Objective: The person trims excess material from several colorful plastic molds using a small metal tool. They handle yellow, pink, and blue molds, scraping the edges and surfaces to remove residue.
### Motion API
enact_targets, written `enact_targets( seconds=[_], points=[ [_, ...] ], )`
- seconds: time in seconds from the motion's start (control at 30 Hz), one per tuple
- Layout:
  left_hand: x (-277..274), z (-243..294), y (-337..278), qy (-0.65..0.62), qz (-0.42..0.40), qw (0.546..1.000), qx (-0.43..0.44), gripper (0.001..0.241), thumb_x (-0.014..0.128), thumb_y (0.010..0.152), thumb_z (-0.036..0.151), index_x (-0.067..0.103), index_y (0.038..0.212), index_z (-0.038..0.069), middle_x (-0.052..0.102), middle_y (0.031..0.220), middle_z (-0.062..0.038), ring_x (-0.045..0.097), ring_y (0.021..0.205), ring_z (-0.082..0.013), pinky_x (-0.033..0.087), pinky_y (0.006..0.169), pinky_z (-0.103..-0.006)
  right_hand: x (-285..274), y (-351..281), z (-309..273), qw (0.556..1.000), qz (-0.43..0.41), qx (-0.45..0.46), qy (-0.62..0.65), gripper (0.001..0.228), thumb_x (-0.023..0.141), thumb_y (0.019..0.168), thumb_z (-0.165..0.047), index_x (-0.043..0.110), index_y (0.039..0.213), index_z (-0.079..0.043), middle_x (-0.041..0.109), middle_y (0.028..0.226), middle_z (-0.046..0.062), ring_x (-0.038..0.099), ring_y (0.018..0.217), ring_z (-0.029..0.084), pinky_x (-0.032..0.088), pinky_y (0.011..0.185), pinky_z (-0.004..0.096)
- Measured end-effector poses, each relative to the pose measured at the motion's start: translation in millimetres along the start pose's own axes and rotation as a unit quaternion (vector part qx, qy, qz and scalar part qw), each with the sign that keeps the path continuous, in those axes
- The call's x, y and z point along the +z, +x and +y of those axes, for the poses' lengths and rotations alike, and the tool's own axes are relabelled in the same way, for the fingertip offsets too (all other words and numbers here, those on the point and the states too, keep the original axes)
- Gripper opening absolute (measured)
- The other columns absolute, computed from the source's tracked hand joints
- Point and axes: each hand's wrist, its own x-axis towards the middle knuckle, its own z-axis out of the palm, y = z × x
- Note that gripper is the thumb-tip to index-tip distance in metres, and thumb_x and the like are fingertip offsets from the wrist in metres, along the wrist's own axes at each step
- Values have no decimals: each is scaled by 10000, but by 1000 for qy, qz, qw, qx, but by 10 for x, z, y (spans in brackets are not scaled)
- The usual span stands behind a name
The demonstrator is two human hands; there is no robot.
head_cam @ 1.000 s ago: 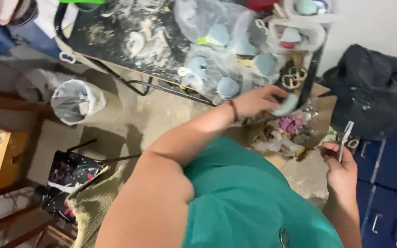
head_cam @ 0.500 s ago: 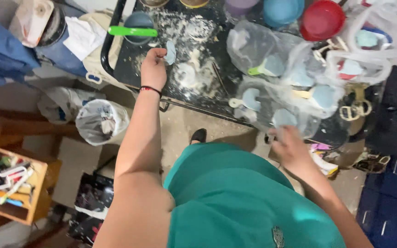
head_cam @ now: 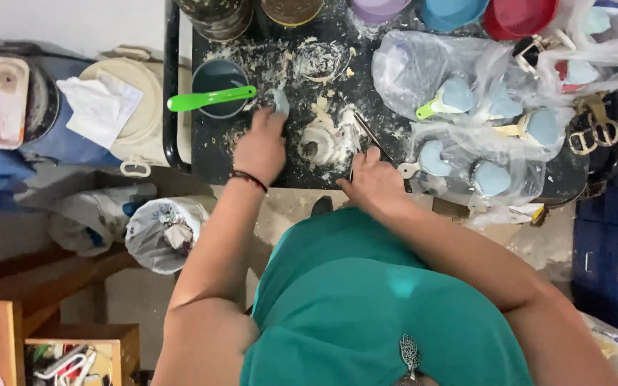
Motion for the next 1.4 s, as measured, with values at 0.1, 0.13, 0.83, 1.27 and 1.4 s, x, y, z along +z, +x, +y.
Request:
enact_targets(
  seconds=[0.1,0.13,0.83,1.27,1.4],
  points=[
    [278,122,153,7,56,974,221,450,624,954,92,624,1396,174,557,1415,-82,671,1159,-393,599,894,-481,-138,93,118,1000,-4,-13,0,659,430,1097,-583,659,1136,35,604,1091,218,662,567,205,489,393,374],
    [266,189,181,7,55,973,226,450,624,954,92,624,1396,174,557,1415,-82,671,1159,-393,599,894,-481,18,241,209,1000,-4,-8,0,659,430,1097,-583,659,1136,35,604,1091,218,662,567,205,489,393,374],
    [-429,1150,607,-24,-38,957,288,341,858,837,360,781,1165,304,566,1141,-10,679,1058,-279,581,824,-372,-187,-1275,1325,776,125,327,525,236,550,1044,-327,606,1152,-125,705,836,250,700,887,516,529,772,587],
    [565,4737,143,-446,-296,793,292,354,836,878,327,630,1037,87,711,860,-151,731,728,-254,597,626,-341,370,-3180,2346,666,336,434,505,247,617,1034,-152,661,1255,-51,706,930,211,695,921,409,535,854,534],
    [1095,5704,-117,-612,-431,642,166,324,678,1008,282,497,1223,121,763,927,-189,784,686,-227,605,510,-266,533,-3730,2981,668,336,469,471,194,676,1028,-195,657,1157,-51,688,889,179,685,886,390,517,790,514]
  ],
)
